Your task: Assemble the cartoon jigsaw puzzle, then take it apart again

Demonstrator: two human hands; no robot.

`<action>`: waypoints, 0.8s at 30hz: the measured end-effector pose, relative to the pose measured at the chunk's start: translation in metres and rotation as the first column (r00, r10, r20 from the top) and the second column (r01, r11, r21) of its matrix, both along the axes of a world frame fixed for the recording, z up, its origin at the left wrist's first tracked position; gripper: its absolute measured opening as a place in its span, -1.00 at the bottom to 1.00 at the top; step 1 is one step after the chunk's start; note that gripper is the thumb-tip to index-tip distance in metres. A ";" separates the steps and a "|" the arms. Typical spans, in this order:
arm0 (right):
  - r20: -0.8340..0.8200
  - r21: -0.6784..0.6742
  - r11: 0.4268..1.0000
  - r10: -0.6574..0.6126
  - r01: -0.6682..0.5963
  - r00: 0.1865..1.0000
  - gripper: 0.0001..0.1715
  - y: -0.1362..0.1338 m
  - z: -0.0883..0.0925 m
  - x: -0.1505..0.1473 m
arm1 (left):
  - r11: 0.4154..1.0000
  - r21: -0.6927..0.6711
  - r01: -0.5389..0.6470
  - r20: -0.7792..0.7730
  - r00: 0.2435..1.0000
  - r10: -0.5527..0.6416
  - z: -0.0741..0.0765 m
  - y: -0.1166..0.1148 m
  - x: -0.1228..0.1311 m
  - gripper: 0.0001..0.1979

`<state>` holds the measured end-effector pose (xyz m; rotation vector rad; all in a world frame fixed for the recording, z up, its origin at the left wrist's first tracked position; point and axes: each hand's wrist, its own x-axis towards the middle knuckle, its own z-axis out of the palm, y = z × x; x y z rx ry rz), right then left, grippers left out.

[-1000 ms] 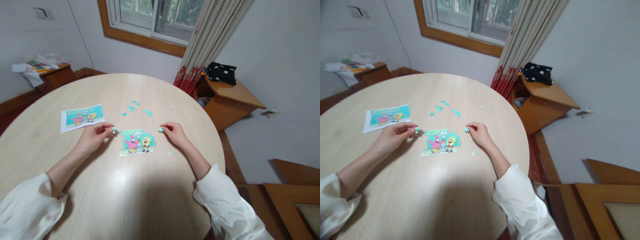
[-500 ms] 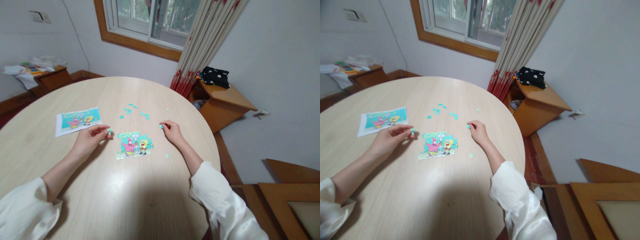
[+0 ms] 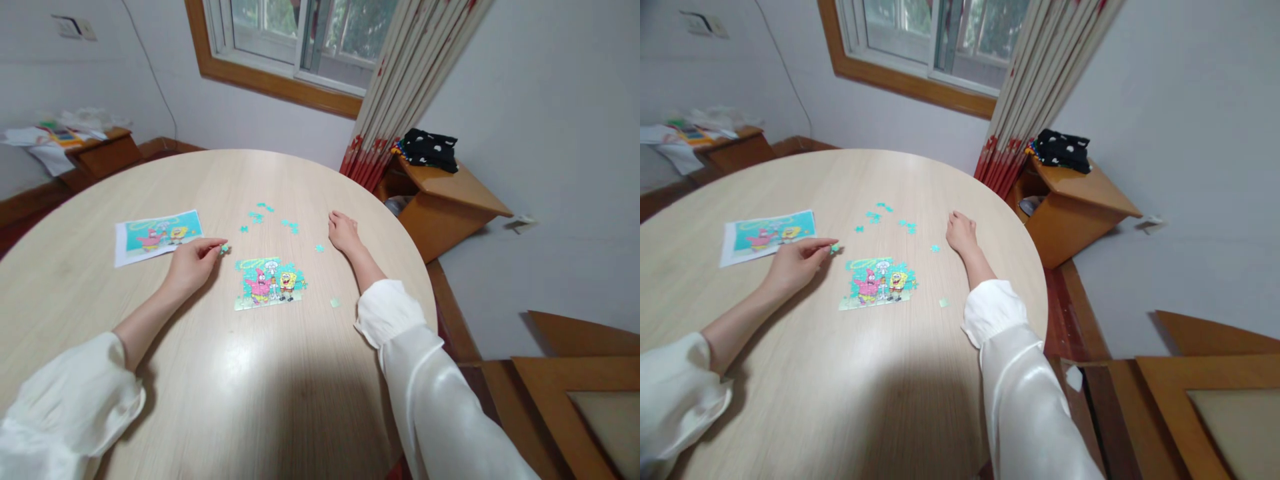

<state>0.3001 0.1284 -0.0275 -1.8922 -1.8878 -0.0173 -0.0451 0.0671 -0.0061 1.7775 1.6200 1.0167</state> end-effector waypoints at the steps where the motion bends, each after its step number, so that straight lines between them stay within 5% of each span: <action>1: 0.013 0.001 1.000 0.009 -0.009 1.000 -0.60 0.001 -0.001 0.001 | 0.999 0.036 0.014 -0.041 0.999 -0.013 -0.001 0.002 0.002 -0.68; 10: -0.146 0.121 0.991 0.066 -0.049 0.987 -0.66 0.001 -0.010 0.025 | 0.988 0.116 0.106 -0.293 0.954 -0.068 -0.010 0.014 0.008 -0.61; 20: -0.492 0.209 0.975 0.033 0.082 0.870 -0.69 -0.010 -0.011 0.030 | 0.964 0.246 0.104 -0.215 0.975 -0.050 0.000 -0.001 0.010 -0.69; 24: -0.619 0.142 0.990 0.073 0.020 0.782 -0.70 -0.026 -0.008 0.030 | 0.861 0.370 0.349 -0.304 0.921 -0.243 0.009 -0.027 0.022 -0.74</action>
